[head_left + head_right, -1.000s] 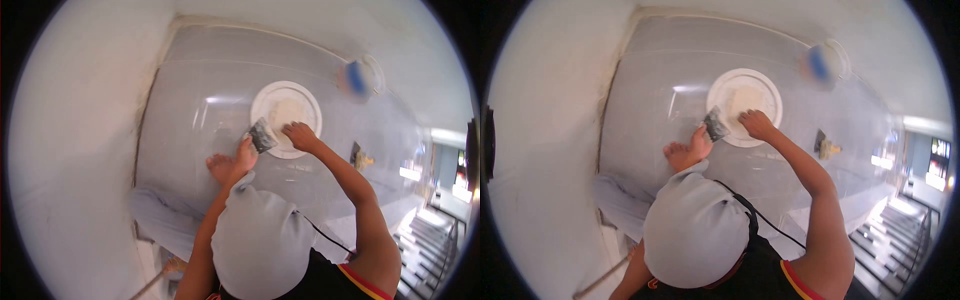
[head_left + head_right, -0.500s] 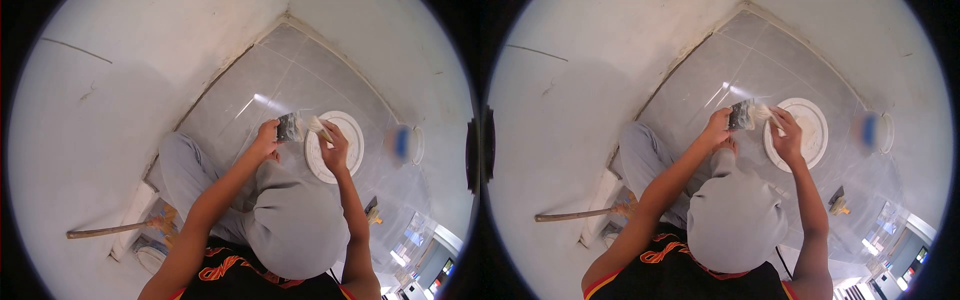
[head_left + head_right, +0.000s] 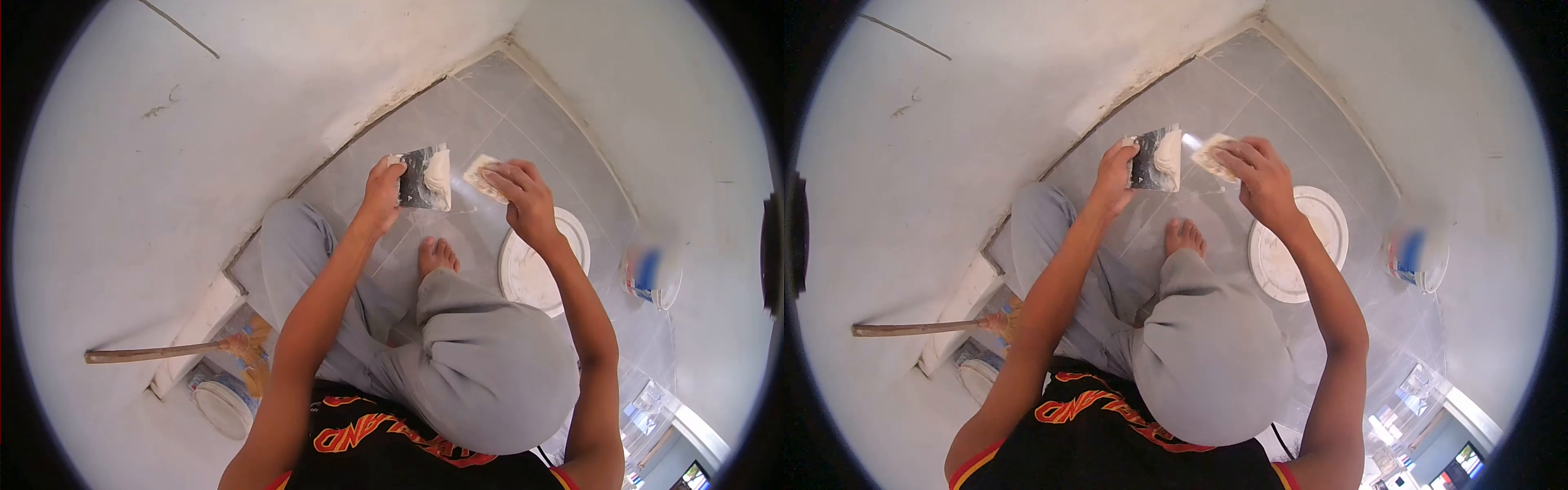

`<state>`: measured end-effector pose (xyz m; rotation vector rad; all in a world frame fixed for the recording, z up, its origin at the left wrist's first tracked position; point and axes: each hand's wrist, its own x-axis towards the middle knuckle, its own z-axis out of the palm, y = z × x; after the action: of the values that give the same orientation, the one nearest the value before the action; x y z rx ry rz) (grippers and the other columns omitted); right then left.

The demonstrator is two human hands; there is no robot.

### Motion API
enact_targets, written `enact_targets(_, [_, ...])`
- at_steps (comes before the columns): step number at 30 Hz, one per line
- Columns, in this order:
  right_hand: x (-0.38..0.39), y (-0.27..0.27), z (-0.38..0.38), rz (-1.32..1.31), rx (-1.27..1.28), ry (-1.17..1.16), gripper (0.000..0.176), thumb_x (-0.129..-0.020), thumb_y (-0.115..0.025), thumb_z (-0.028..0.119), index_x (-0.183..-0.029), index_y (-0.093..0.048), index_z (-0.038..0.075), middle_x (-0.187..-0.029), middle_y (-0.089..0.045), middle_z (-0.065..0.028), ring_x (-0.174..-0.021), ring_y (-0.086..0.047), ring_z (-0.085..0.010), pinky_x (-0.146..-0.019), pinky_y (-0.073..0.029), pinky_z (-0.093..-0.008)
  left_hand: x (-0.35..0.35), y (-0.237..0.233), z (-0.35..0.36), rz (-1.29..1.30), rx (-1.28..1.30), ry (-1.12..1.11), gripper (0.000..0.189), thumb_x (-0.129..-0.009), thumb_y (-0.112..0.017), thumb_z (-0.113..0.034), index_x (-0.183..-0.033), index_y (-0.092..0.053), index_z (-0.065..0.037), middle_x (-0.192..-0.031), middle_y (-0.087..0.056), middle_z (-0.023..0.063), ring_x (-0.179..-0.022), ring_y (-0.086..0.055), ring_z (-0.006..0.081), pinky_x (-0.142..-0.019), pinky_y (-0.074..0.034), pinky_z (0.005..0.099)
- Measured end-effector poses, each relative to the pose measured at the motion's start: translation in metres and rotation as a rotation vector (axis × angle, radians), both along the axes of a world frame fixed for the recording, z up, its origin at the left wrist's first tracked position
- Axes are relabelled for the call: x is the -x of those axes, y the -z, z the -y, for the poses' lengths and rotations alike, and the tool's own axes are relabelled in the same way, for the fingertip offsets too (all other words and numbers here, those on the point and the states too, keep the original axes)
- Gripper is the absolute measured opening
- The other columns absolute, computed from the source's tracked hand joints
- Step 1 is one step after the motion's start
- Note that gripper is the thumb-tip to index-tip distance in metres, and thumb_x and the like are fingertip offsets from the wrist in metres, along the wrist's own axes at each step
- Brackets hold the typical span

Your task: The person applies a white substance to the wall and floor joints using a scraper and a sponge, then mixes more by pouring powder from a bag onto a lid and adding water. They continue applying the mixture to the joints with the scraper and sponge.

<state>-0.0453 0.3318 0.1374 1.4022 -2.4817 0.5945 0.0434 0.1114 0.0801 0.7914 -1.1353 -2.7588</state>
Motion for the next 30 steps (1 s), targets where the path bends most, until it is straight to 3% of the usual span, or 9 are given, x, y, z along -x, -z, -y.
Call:
enact_targets(3, [0.005, -0.018, 0.038, 0.064, 0.132, -0.193, 0.041, -0.059, -0.056, -0.006, -0.095, -0.063, 0.012, -0.099, -0.06, -0.0031, -0.092, -0.055, -0.0245, -0.07, -0.049, -0.0332, 0.005, 0.008, 0.005, 0.021, 0.08, 0.0, 0.012, -0.083, -0.046, -0.012, -0.092, -0.052, -0.006, -0.082, -0.055, 0.003, -0.07, -0.055, 0.014, -0.061, -0.047, 0.0299])
enact_targets(5, [0.011, -0.015, 0.051, 0.046, 0.034, -0.389, 0.038, -0.059, -0.055, -0.007, -0.094, -0.062, 0.008, -0.096, -0.06, -0.0038, -0.094, -0.053, -0.0258, -0.08, -0.046, -0.0342, 0.006, 0.013, 0.009, 0.018, 0.075, -0.022, 0.012, -0.082, -0.047, -0.012, -0.091, -0.052, -0.006, -0.082, -0.055, 0.0026, -0.068, -0.054, 0.0135, -0.059, -0.046, 0.0286])
enact_targets(8, [0.05, -0.005, 0.058, 0.08, -0.149, -0.445, 0.043, -0.057, -0.055, -0.01, -0.097, -0.059, 0.004, -0.101, -0.06, -0.0056, -0.097, -0.052, -0.0269, -0.084, -0.044, -0.0353, 0.001, 0.024, 0.036, 0.089, -0.037, -0.156, 0.012, -0.082, -0.047, -0.014, -0.091, -0.053, -0.008, -0.081, -0.055, 0.0019, -0.068, -0.054, 0.0137, -0.062, -0.046, 0.0289])
enact_targets(12, [0.109, 0.061, 0.069, 0.15, -0.159, -0.149, 0.041, -0.06, -0.056, -0.008, -0.099, -0.059, 0.004, -0.105, -0.058, -0.0044, -0.1, -0.049, -0.0261, -0.086, -0.043, -0.0345, -0.017, 0.036, 0.072, 0.167, -0.091, -0.185, 0.017, -0.083, -0.047, -0.017, -0.095, -0.054, -0.008, -0.087, -0.057, 0.0022, -0.077, -0.057, 0.0157, -0.069, -0.048, 0.0327])
enact_targets(14, [0.136, 0.1, 0.084, -0.02, 0.069, 0.039, 0.038, -0.065, -0.052, -0.007, -0.099, -0.061, 0.008, -0.104, -0.057, -0.0054, -0.103, -0.047, -0.0249, -0.087, -0.041, -0.0347, -0.024, 0.044, 0.078, 0.2, -0.036, -0.151, 0.019, -0.083, -0.046, -0.018, -0.097, -0.054, -0.008, -0.09, -0.058, 0.0024, -0.081, -0.057, 0.0162, -0.07, -0.048, 0.0337])
enact_targets(21, [0.183, 0.176, 0.109, -0.224, 0.055, 0.125, 0.033, -0.068, -0.053, 0.002, -0.101, -0.06, 0.007, -0.11, -0.053, -0.0072, -0.102, -0.048, -0.0265, -0.087, -0.043, -0.0357, -0.027, 0.065, 0.084, 0.223, -0.182, -0.174, 0.02, -0.084, -0.047, -0.02, -0.099, -0.056, -0.008, -0.093, -0.059, 0.0024, -0.085, -0.058, 0.0173, -0.073, -0.047, 0.0341])
enact_targets(27, [0.177, 0.182, 0.123, -0.183, -0.254, 0.14, 0.025, -0.072, -0.053, 0.01, -0.095, -0.06, 0.002, -0.105, -0.054, -0.0089, -0.1, -0.051, -0.0251, -0.078, -0.048, -0.0343, -0.019, 0.082, 0.08, 0.21, -0.23, -0.192, 0.029, -0.085, -0.044, -0.019, -0.111, -0.05, -0.007, -0.1, -0.058, 0.0034, -0.089, -0.058, 0.0175, -0.077, -0.048, 0.0339])
enact_targets(29, [0.192, 0.154, 0.123, -0.166, -0.56, -0.095, 0.019, -0.073, -0.053, 0.009, -0.088, -0.06, 0.001, -0.102, -0.055, -0.0081, -0.095, -0.053, -0.0254, -0.074, -0.049, -0.0352, -0.015, 0.083, 0.078, 0.174, -0.234, -0.16, 0.03, -0.085, -0.043, -0.019, -0.112, -0.05, -0.007, -0.101, -0.058, 0.0035, -0.09, -0.058, 0.0177, -0.078, -0.048, 0.0338])
enact_targets(30, [0.196, 0.147, 0.124, -0.185, -0.556, -0.081, 0.019, -0.073, -0.053, 0.009, -0.088, -0.06, 0.001, -0.102, -0.055, -0.0081, -0.095, -0.053, -0.0254, -0.074, -0.049, -0.0352, -0.012, 0.077, 0.075, 0.178, -0.215, -0.165, 0.025, -0.084, -0.046, -0.019, -0.106, -0.052, -0.007, -0.098, -0.059, 0.0043, -0.087, -0.059, 0.0178, -0.077, -0.048, 0.0334])
